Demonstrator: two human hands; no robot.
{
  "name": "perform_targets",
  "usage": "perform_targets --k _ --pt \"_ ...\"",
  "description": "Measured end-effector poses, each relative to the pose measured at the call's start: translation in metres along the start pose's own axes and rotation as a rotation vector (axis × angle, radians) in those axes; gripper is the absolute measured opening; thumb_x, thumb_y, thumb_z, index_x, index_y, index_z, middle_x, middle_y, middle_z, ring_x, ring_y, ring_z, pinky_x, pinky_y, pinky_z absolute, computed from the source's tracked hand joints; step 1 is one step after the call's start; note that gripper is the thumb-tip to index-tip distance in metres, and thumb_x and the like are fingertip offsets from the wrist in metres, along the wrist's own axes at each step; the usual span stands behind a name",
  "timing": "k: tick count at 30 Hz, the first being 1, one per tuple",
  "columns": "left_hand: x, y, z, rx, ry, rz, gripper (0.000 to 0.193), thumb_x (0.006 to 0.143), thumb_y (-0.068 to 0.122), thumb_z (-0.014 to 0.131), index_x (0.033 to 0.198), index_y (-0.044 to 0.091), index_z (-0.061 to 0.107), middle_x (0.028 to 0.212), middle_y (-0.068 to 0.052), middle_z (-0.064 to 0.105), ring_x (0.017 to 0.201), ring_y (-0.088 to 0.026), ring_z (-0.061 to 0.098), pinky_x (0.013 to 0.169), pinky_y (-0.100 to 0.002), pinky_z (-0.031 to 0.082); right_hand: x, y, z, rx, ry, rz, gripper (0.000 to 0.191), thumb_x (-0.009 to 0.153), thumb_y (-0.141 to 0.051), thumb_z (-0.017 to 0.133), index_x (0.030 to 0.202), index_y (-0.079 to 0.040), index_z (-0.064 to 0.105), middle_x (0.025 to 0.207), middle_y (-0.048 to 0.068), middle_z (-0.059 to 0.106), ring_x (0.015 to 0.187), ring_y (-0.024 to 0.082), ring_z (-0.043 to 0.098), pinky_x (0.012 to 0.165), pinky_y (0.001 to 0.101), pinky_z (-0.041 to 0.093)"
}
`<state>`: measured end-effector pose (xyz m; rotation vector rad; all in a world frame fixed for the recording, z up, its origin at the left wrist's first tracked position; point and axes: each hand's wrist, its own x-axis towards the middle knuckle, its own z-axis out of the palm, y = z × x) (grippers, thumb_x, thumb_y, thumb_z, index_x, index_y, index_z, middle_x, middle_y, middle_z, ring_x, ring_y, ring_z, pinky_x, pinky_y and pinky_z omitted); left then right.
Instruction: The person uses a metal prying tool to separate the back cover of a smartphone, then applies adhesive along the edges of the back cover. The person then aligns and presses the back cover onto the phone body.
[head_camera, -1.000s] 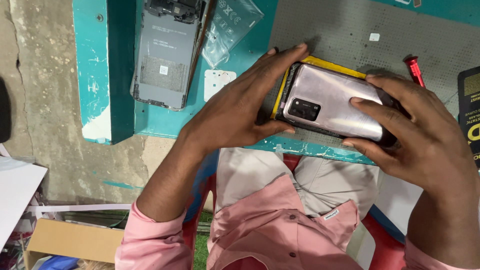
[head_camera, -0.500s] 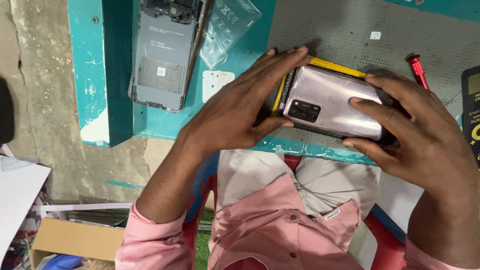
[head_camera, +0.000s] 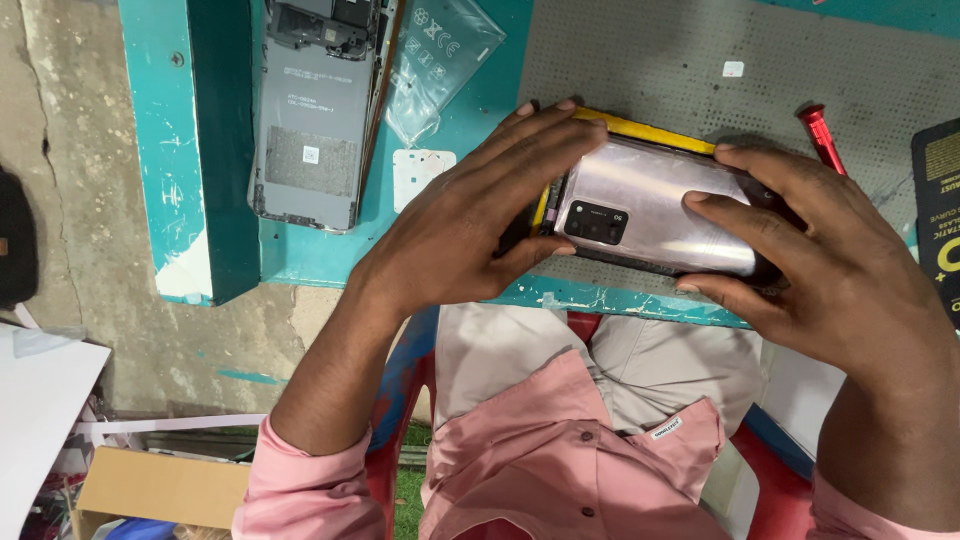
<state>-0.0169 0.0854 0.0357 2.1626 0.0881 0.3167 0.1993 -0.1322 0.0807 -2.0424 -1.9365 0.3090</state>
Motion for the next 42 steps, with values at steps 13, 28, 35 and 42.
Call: perform_targets --k 13,28,35,42 --pt "0.001 0.003 -0.004 0.078 -0.014 0.047 0.056 0.089 0.021 0.086 0.138 0.006 0.065 0.161 -0.011 0.045 0.157 -0.032 0.037 0.135 -0.050 0.029 -0.001 0.000 0.001 0.064 0.036 0.003 0.064 0.067 -0.035 0.087 0.124 -0.011 0.071 0.144 0.015 0.057 0.128 0.035 0.061 0.102 0.0471 0.054" --pt "0.000 0.004 -0.004 0.134 -0.011 0.067 0.049 0.088 0.018 0.087 0.131 0.005 0.068 0.160 -0.013 0.045 0.155 -0.035 0.038 0.133 -0.051 0.031 -0.015 -0.001 0.008 0.063 0.067 0.030 0.062 0.069 -0.038 0.083 0.124 -0.012 0.071 0.145 0.016 0.054 0.134 0.037 0.056 0.117 0.0520 0.045" --pt "0.000 0.006 -0.007 0.134 -0.015 0.048 0.049 0.086 0.018 0.088 0.130 0.005 0.068 0.159 -0.013 0.045 0.154 -0.036 0.039 0.132 -0.052 0.032 -0.029 0.001 0.010 0.145 0.201 0.042 0.046 0.069 -0.026 0.087 0.111 -0.009 0.077 0.129 0.013 0.066 0.128 0.033 0.061 0.112 0.0494 0.053" --pt "-0.001 0.005 -0.009 0.146 -0.022 0.055 0.052 0.086 0.014 0.087 0.133 0.005 0.066 0.159 -0.013 0.047 0.154 -0.038 0.039 0.132 -0.052 0.032 -0.027 -0.005 0.008 0.130 0.210 0.056 0.047 0.068 -0.022 0.088 0.111 -0.007 0.078 0.128 0.014 0.067 0.127 0.034 0.063 0.114 0.0498 0.050"
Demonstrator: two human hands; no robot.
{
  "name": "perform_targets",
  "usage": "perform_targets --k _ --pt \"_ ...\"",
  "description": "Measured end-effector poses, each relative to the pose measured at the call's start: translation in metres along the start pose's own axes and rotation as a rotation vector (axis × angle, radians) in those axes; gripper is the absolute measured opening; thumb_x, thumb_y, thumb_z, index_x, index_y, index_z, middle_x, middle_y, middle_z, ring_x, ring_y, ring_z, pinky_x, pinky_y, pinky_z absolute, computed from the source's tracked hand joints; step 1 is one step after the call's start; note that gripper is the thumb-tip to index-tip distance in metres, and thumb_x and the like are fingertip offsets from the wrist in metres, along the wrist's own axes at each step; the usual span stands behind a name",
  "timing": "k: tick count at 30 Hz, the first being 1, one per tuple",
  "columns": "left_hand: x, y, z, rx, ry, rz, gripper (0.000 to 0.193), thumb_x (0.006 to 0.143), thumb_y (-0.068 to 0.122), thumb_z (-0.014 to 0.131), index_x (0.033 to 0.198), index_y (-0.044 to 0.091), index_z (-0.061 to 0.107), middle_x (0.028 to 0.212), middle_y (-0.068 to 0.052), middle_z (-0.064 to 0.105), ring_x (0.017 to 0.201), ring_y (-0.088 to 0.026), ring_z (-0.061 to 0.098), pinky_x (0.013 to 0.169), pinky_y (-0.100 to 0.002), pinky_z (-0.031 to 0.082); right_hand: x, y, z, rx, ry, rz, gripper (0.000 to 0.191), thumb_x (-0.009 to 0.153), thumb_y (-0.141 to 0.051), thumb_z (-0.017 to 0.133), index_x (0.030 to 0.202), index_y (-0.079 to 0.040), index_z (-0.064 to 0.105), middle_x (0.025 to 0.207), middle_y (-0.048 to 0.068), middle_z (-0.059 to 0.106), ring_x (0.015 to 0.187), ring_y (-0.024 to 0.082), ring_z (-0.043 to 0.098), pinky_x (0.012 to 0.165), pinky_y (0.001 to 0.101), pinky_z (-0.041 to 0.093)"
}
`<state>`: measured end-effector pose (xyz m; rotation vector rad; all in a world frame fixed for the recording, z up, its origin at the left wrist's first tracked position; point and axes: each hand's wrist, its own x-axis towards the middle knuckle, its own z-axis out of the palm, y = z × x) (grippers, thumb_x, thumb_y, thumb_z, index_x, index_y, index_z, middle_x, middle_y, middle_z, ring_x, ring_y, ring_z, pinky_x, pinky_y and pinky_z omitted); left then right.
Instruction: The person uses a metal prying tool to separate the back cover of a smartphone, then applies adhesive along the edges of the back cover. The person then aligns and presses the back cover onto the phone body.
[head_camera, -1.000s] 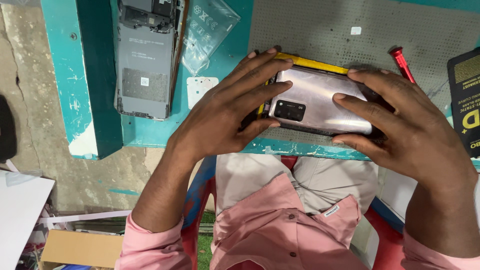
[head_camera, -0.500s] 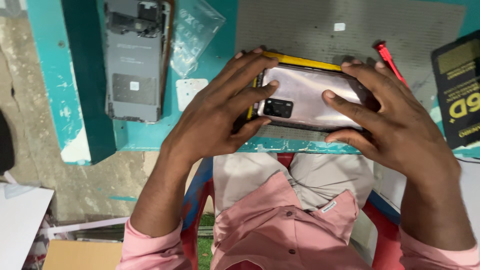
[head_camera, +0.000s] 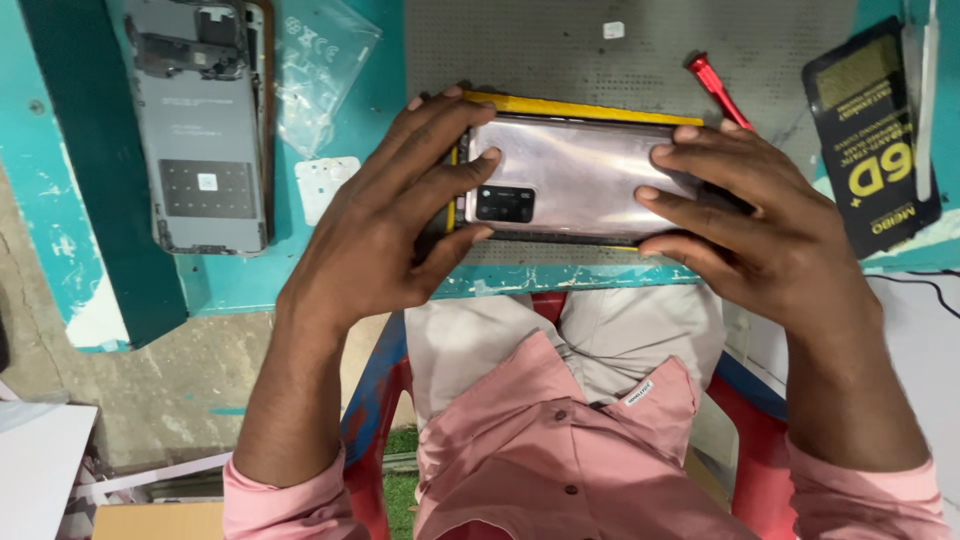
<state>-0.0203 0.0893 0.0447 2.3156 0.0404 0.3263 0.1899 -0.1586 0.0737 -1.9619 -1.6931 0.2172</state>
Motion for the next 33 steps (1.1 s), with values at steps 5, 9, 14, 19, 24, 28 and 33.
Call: perform_targets --k 5,9,14,19,24,28,33 --pt "-0.003 -0.001 -0.001 0.002 -0.002 0.009 0.053 0.087 0.015 0.087 0.134 0.003 0.065 0.158 -0.015 0.048 0.153 -0.038 0.042 0.132 -0.054 0.032 -0.006 0.011 -0.005 0.217 0.075 0.024 0.046 0.071 -0.020 0.086 0.112 -0.001 0.073 0.128 0.019 0.067 0.130 0.037 0.062 0.117 0.0506 0.050" --pt "-0.003 -0.003 -0.002 -0.010 0.015 0.003 0.053 0.087 0.016 0.086 0.134 0.003 0.065 0.157 -0.015 0.049 0.154 -0.039 0.041 0.131 -0.053 0.035 -0.024 0.010 -0.005 0.404 0.320 0.166 0.028 0.092 -0.010 0.080 0.116 0.000 0.071 0.125 0.016 0.068 0.123 0.026 0.067 0.104 0.0338 0.056" --pt "0.002 0.003 -0.011 -0.068 0.048 -0.003 0.055 0.085 0.019 0.086 0.134 0.003 0.066 0.159 -0.019 0.047 0.156 -0.041 0.036 0.130 -0.052 0.033 -0.045 -0.003 0.006 0.486 0.410 0.319 0.027 0.095 -0.008 0.077 0.119 0.003 0.071 0.126 0.017 0.069 0.111 0.021 0.067 0.097 0.0281 0.055" --pt "0.009 0.040 0.002 0.115 0.238 0.222 0.032 0.086 0.015 0.087 0.114 0.007 0.073 0.127 -0.010 0.065 0.119 -0.031 0.062 0.102 -0.047 0.051 -0.052 -0.024 0.020 0.639 0.504 0.442 0.030 0.092 -0.009 0.075 0.120 0.004 0.072 0.126 0.018 0.070 0.086 0.011 0.061 0.070 0.0185 0.047" --pt "0.004 0.089 0.034 -0.085 0.232 0.297 0.033 0.093 0.021 0.090 0.119 0.009 0.075 0.124 -0.006 0.068 0.111 -0.022 0.069 0.089 -0.035 0.058 -0.051 -0.047 0.034 1.087 0.367 0.273 0.032 0.104 0.000 0.065 0.135 0.006 0.063 0.138 0.021 0.060 0.115 0.019 0.066 0.097 0.0299 0.060" --pt "0.003 0.096 0.040 -0.131 0.245 0.283 0.034 0.088 0.021 0.090 0.116 0.009 0.075 0.120 -0.007 0.069 0.108 -0.023 0.069 0.091 -0.037 0.060 -0.050 -0.056 0.042 1.143 0.312 0.225 0.033 0.104 0.005 0.064 0.137 0.008 0.060 0.141 0.023 0.056 0.131 0.026 0.062 0.110 0.0344 0.055" --pt "-0.016 0.088 0.048 -0.084 0.327 0.321 0.027 0.087 0.006 0.086 0.112 0.008 0.076 0.114 -0.004 0.072 0.103 -0.021 0.071 0.086 -0.034 0.063 -0.049 -0.064 0.061 1.270 0.193 0.224 0.035 0.102 0.005 0.063 0.137 0.005 0.061 0.145 0.019 0.058 0.139 0.025 0.059 0.114 0.0366 0.054"
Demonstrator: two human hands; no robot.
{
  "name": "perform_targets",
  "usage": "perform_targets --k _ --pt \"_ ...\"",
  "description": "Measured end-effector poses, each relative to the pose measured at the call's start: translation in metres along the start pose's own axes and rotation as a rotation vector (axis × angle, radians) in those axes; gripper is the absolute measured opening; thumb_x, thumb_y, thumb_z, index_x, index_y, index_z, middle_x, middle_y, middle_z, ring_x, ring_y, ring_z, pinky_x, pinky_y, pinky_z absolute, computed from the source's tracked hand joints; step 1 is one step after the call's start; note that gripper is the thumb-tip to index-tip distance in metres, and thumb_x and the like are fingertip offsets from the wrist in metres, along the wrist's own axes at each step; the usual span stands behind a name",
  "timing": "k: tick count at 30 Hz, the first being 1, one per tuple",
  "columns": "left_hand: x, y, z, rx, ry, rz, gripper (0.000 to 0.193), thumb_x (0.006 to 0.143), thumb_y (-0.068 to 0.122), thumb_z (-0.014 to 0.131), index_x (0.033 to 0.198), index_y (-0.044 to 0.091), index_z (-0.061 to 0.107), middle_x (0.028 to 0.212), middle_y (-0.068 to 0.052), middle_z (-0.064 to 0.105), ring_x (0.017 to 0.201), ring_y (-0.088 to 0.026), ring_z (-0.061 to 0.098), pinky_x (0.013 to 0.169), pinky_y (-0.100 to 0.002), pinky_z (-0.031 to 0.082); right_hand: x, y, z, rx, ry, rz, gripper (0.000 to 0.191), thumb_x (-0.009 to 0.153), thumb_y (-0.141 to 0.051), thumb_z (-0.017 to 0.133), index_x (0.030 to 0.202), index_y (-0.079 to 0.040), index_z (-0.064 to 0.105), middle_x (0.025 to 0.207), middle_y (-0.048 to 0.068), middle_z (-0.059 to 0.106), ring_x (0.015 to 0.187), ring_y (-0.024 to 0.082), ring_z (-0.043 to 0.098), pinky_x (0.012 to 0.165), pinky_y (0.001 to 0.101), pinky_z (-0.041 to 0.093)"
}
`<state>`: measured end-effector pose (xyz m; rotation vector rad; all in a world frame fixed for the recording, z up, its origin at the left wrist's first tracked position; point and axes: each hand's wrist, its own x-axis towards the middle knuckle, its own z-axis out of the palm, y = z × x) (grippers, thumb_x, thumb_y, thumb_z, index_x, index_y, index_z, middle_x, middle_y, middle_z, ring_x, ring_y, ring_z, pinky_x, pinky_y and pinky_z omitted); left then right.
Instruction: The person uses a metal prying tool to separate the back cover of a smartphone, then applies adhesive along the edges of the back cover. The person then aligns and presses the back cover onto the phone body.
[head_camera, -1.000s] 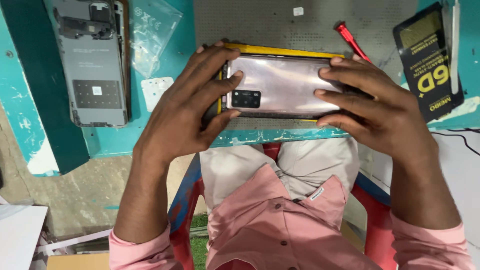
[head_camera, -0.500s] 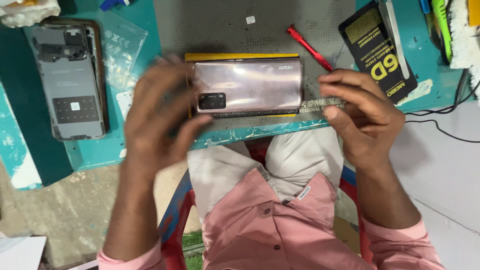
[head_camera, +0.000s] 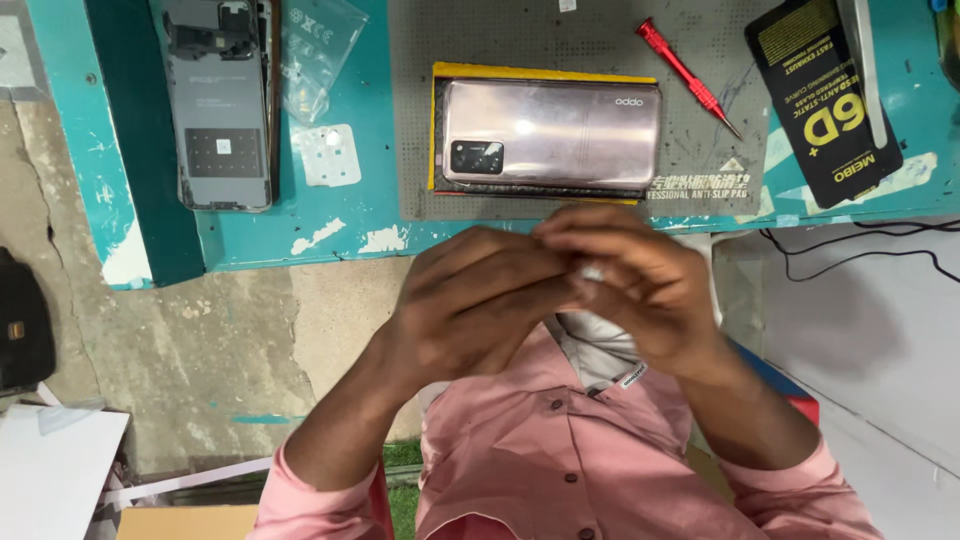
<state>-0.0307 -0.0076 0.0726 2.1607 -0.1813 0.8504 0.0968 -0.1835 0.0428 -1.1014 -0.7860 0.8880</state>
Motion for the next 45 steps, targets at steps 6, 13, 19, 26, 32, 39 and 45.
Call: perform_targets --k 6,13,19,26,32,39,45 --pt "-0.097 -0.001 -0.036 0.068 -0.004 -0.250 0.006 0.088 0.001 0.075 0.092 0.001 0.070 0.089 -0.012 0.071 0.082 -0.023 0.072 0.066 -0.035 0.059 -0.019 0.019 0.011 -0.145 -0.079 0.145 0.033 0.098 0.000 0.068 0.131 0.004 0.067 0.135 0.017 0.064 0.108 0.019 0.068 0.093 0.0305 0.059" --pt "-0.218 -0.001 -0.104 0.657 -0.334 -1.054 0.013 0.095 0.014 0.071 0.086 0.008 0.077 0.081 -0.012 0.076 0.062 -0.023 0.072 0.054 -0.037 0.055 -0.037 -0.002 -0.046 -0.456 0.248 -0.120 0.014 0.102 -0.005 0.071 0.115 -0.001 0.075 0.111 0.010 0.077 0.082 0.014 0.076 0.072 0.0236 0.064" --pt "-0.171 0.021 -0.110 0.675 -0.342 -0.891 0.019 0.093 -0.001 0.071 0.105 0.010 0.081 0.104 -0.011 0.077 0.084 -0.027 0.076 0.063 -0.036 0.062 -0.008 -0.014 -0.067 -1.069 0.297 -0.377 0.025 0.093 0.001 0.087 0.113 0.005 0.072 0.120 0.018 0.070 0.108 0.028 0.073 0.086 0.0328 0.063" --pt "-0.039 -0.017 -0.058 0.453 -0.195 -0.217 0.034 0.083 -0.002 0.080 0.116 0.002 0.075 0.119 -0.011 0.070 0.111 -0.029 0.068 0.093 -0.043 0.055 0.029 -0.017 -0.073 -1.280 0.038 -0.510 0.029 0.087 -0.008 0.092 0.110 0.002 0.077 0.119 0.014 0.071 0.115 0.031 0.069 0.096 0.0387 0.060" --pt "0.012 -0.053 -0.043 0.411 -0.259 -0.116 0.039 0.089 0.011 0.086 0.126 0.006 0.071 0.132 -0.008 0.064 0.130 -0.031 0.061 0.113 -0.045 0.051 0.042 -0.022 -0.071 -1.409 -0.102 -0.504 0.031 0.080 -0.016 0.092 0.103 -0.001 0.079 0.112 0.011 0.073 0.112 0.030 0.070 0.097 0.0405 0.060" --pt "0.002 -0.064 -0.047 0.400 -0.368 -0.142 0.045 0.086 0.006 0.082 0.129 0.008 0.071 0.140 -0.006 0.063 0.137 -0.028 0.058 0.118 -0.044 0.050 0.051 -0.032 -0.068 -1.446 -0.149 -0.537 0.027 0.077 -0.016 0.089 0.098 -0.002 0.078 0.105 0.010 0.074 0.104 0.028 0.070 0.090 0.0369 0.060" --pt "-0.001 -0.068 -0.045 0.501 -0.370 -0.037 0.034 0.096 0.011 0.078 0.129 0.007 0.071 0.139 -0.007 0.066 0.136 -0.027 0.060 0.113 -0.040 0.054 0.062 -0.036 -0.076 -1.560 -0.286 -0.713 0.019 0.083 -0.014 0.087 0.095 -0.001 0.078 0.097 0.010 0.077 0.098 0.026 0.073 0.085 0.0339 0.062"
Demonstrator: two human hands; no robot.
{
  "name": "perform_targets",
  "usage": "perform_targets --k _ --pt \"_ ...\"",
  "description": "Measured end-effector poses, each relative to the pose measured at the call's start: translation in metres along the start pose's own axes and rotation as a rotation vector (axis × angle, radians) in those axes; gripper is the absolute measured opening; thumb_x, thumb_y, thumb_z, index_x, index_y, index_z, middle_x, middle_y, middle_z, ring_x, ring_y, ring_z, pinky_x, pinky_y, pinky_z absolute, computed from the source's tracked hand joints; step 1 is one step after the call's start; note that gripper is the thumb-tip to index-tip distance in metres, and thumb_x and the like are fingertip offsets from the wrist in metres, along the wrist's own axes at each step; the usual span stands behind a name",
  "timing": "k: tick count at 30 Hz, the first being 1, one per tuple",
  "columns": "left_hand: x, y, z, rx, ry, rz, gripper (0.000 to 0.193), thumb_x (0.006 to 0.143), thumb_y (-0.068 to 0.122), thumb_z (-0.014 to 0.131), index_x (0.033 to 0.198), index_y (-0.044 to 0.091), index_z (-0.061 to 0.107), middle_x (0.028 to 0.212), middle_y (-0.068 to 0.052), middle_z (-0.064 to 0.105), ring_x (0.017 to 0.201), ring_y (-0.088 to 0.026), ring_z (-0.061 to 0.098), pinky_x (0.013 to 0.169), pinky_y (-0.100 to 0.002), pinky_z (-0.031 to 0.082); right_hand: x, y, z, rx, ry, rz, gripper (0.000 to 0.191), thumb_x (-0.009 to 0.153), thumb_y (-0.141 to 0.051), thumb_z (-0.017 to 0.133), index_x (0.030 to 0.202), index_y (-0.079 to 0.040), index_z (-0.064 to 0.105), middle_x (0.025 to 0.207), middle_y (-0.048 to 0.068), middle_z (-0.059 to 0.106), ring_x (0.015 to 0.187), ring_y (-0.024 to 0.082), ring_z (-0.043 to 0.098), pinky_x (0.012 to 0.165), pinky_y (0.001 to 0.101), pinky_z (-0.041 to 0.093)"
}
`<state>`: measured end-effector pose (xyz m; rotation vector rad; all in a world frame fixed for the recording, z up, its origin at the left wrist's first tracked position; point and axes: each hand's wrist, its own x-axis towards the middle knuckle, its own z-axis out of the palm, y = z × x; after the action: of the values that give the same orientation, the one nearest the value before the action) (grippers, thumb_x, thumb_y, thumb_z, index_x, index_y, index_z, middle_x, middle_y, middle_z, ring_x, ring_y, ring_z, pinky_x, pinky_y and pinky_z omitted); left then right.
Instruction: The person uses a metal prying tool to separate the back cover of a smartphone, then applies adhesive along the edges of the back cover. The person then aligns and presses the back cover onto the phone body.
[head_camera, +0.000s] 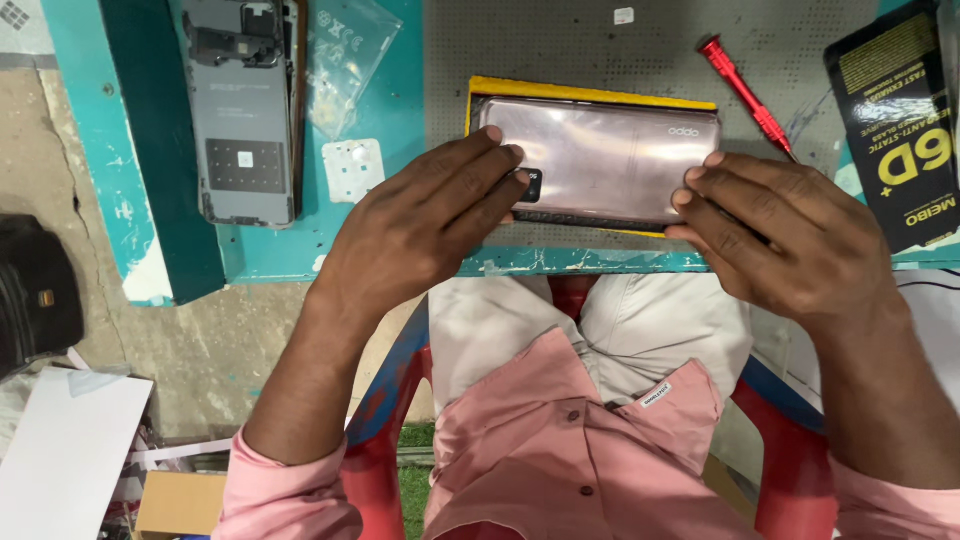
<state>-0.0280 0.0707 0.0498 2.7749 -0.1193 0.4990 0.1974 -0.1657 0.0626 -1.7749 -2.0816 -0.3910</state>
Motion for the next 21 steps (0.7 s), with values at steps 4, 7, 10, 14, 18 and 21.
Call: perform_targets --k 4,7,10,14,18,21 --pt "-0.001 -0.008 0.002 0.159 0.001 0.175 0.030 0.102 0.013 0.074 0.130 0.002 0.069 0.139 -0.013 0.066 0.135 -0.031 0.060 0.110 -0.040 0.057 -0.001 0.011 0.000 -0.108 0.017 -0.209 0.019 0.088 -0.014 0.084 0.098 0.000 0.078 0.095 0.015 0.077 0.095 0.027 0.075 0.081 0.0343 0.063" --pt "0.000 -0.013 0.004 0.212 -0.025 0.249 0.038 0.095 0.014 0.071 0.129 -0.001 0.067 0.138 -0.016 0.066 0.134 -0.034 0.060 0.110 -0.040 0.057 -0.001 0.016 -0.004 -0.185 -0.002 -0.300 0.021 0.089 -0.016 0.080 0.100 0.001 0.078 0.096 0.015 0.077 0.092 0.027 0.075 0.076 0.0331 0.061" --pt "0.000 -0.017 0.004 0.237 0.009 0.294 0.037 0.100 0.012 0.070 0.132 -0.005 0.064 0.141 -0.020 0.065 0.136 -0.035 0.059 0.112 -0.040 0.056 0.004 0.022 -0.006 -0.181 0.022 -0.376 0.020 0.089 -0.011 0.081 0.101 0.005 0.078 0.096 0.018 0.077 0.089 0.028 0.076 0.076 0.0337 0.063" --pt "0.002 -0.021 0.006 0.291 0.028 0.337 0.037 0.102 0.012 0.069 0.133 -0.006 0.063 0.140 -0.021 0.064 0.136 -0.036 0.059 0.112 -0.040 0.056 0.009 0.021 -0.012 -0.186 0.010 -0.337 0.019 0.089 -0.010 0.080 0.098 0.005 0.076 0.094 0.017 0.077 0.087 0.027 0.076 0.073 0.0328 0.062" --pt "0.004 -0.023 0.007 0.285 0.040 0.339 0.037 0.104 0.013 0.068 0.134 -0.008 0.061 0.139 -0.022 0.064 0.134 -0.036 0.060 0.111 -0.041 0.057 0.016 0.016 -0.013 -0.194 0.036 -0.274 0.020 0.088 -0.014 0.079 0.098 0.003 0.078 0.091 0.015 0.075 0.084 0.026 0.075 0.070 0.0320 0.061" --pt "0.005 -0.025 0.008 0.275 0.039 0.342 0.038 0.104 0.013 0.068 0.135 -0.007 0.061 0.139 -0.022 0.064 0.134 -0.036 0.061 0.111 -0.041 0.058 0.020 0.010 -0.011 -0.288 0.065 -0.272 0.016 0.090 -0.015 0.082 0.099 -0.002 0.079 0.091 0.008 0.076 0.082 0.022 0.075 0.062 0.0271 0.055"
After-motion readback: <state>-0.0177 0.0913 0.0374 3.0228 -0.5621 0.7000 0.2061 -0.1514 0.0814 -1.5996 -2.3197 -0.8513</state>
